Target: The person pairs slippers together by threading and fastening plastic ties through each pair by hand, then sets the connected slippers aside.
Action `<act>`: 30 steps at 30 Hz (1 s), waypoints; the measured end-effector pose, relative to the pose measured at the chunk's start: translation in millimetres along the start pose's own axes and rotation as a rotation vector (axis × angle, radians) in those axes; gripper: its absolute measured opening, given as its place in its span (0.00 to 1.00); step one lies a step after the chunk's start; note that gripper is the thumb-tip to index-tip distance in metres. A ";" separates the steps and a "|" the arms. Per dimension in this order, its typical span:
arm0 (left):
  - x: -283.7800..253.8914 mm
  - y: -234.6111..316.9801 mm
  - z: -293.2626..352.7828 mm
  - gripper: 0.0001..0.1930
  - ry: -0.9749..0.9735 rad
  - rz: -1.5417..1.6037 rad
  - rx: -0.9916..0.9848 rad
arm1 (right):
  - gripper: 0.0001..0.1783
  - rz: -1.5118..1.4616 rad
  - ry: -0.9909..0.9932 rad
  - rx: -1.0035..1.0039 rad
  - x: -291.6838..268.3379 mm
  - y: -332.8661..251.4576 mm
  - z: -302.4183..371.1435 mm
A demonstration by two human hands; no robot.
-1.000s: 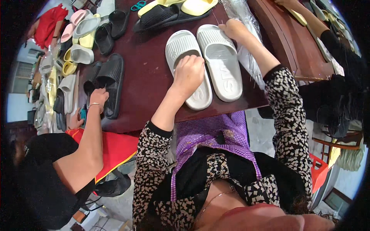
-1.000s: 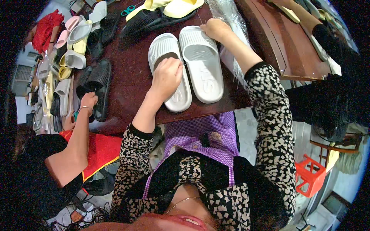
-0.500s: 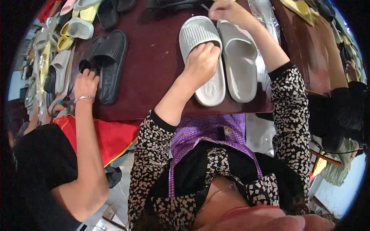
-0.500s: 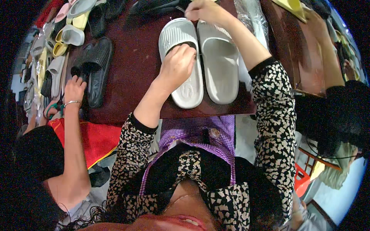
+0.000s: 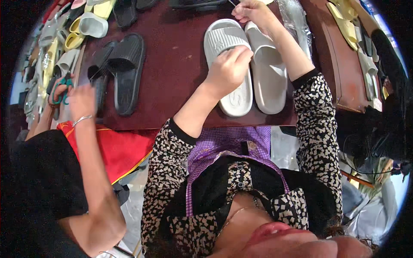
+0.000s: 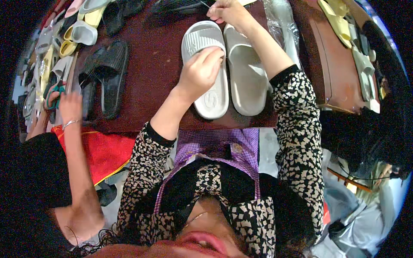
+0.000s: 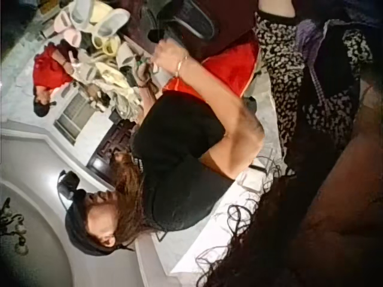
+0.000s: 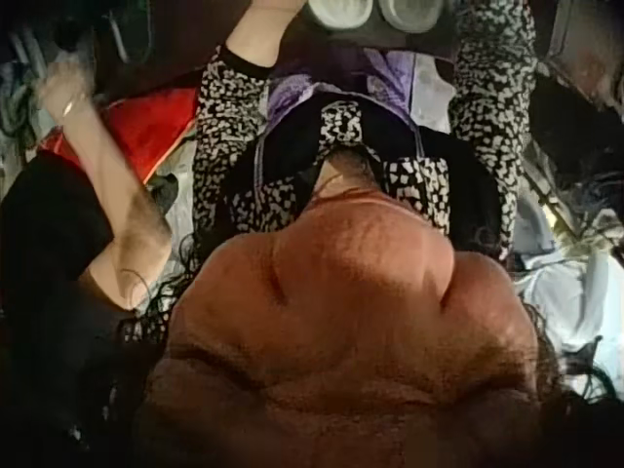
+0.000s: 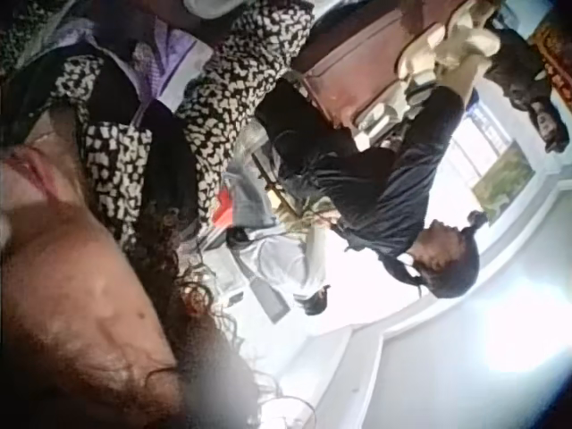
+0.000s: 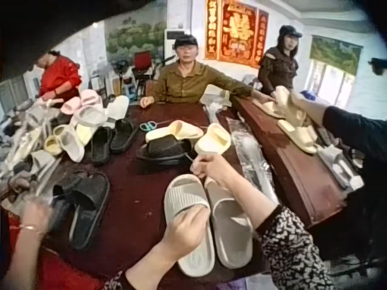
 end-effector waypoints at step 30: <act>-34.9 -76.8 -37.5 0.04 0.304 0.791 -1.203 | 0.08 0.085 0.104 -0.112 36.7 -42.5 69.1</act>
Point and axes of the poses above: each hand's wrist, its own z-axis away from the middle knuckle, its own x-axis out of the palm, y = z × x, the point moved 3 cm from there along -z, towards the middle knuckle, and after that the axes turned 10 degrees about z, right-handed, at the moved point
